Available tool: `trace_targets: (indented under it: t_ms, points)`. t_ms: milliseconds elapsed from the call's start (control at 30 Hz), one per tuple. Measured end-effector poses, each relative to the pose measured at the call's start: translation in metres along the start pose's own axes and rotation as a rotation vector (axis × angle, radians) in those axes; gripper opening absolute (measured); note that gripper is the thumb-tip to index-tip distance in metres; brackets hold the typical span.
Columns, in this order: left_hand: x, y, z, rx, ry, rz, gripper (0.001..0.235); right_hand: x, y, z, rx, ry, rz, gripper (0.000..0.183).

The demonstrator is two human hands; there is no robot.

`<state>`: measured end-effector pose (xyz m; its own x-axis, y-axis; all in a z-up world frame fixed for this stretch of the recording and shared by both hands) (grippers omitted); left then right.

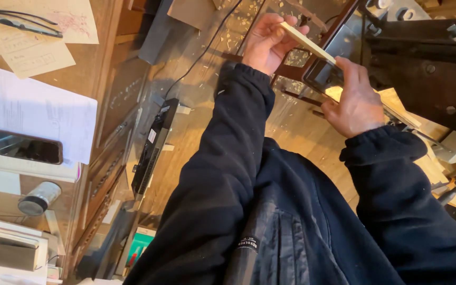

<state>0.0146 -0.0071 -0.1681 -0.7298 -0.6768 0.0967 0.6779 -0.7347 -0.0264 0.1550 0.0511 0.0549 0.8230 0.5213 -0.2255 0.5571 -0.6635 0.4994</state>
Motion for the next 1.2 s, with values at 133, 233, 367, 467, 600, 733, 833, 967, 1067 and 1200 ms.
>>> trace_targets:
  t_ms: [133, 233, 367, 467, 600, 733, 833, 967, 1067, 1200]
  points:
    - [0.008, -0.002, 0.011, 0.000, -0.003, -0.008, 0.017, 0.002, 0.001, 0.000, 0.003, -0.001, 0.005, 0.079]
    - [0.038, -0.015, 0.029, 0.003, -0.134, 0.054, 0.024, 0.002, 0.000, -0.003, 0.016, -0.024, 0.008, 0.078]
    - [0.062, -0.042, 0.112, -0.072, -0.492, 0.092, 0.020, 0.017, -0.002, 0.002, 0.028, -0.089, 0.029, 0.078]
    - [0.023, -0.049, 0.178, -0.380, -1.088, -0.054, 0.017, 0.023, -0.002, 0.003, 0.055, -0.141, 0.064, 0.085]
    - [-0.045, -0.035, 0.168, -0.981, -1.986, -0.127, 0.012, 0.031, -0.002, 0.006, 0.067, -0.211, 0.120, 0.094]
    - [-0.062, -0.042, 0.160, -1.139, -2.053, -0.310, 0.013, 0.023, 0.000, -0.009, 0.051, -0.244, 0.228, 0.093]
    - [-0.066, -0.043, 0.153, -1.134, -1.982, -0.460, 0.015, 0.030, 0.006, -0.004, -0.013, -0.281, 0.338, 0.087]
    - [-0.068, -0.056, 0.168, -1.094, -1.964, -0.602, 0.014, 0.035, 0.025, -0.019, 0.194, -0.366, 0.188, 0.077]
    - [-0.070, -0.059, 0.170, -1.046, -1.942, -0.751, 0.015, 0.066, 0.061, -0.019, 0.315, -0.447, 0.188, 0.059]
    - [-0.066, -0.055, 0.170, -0.952, -1.952, -0.783, 0.017, 0.181, 0.113, 0.033, 0.488, -0.833, 0.573, 0.024]
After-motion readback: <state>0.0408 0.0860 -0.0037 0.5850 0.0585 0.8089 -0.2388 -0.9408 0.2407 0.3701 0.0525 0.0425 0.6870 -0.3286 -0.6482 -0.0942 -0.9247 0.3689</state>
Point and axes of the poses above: each hand's wrist, its own y-axis away from the middle knuckle, its own z-axis out of the palm, x = y × z, the point moved 6 cm from there along -y, towards the middle knuckle, and after that the axes turned 12 degrees about z, right-handed, at the moved point
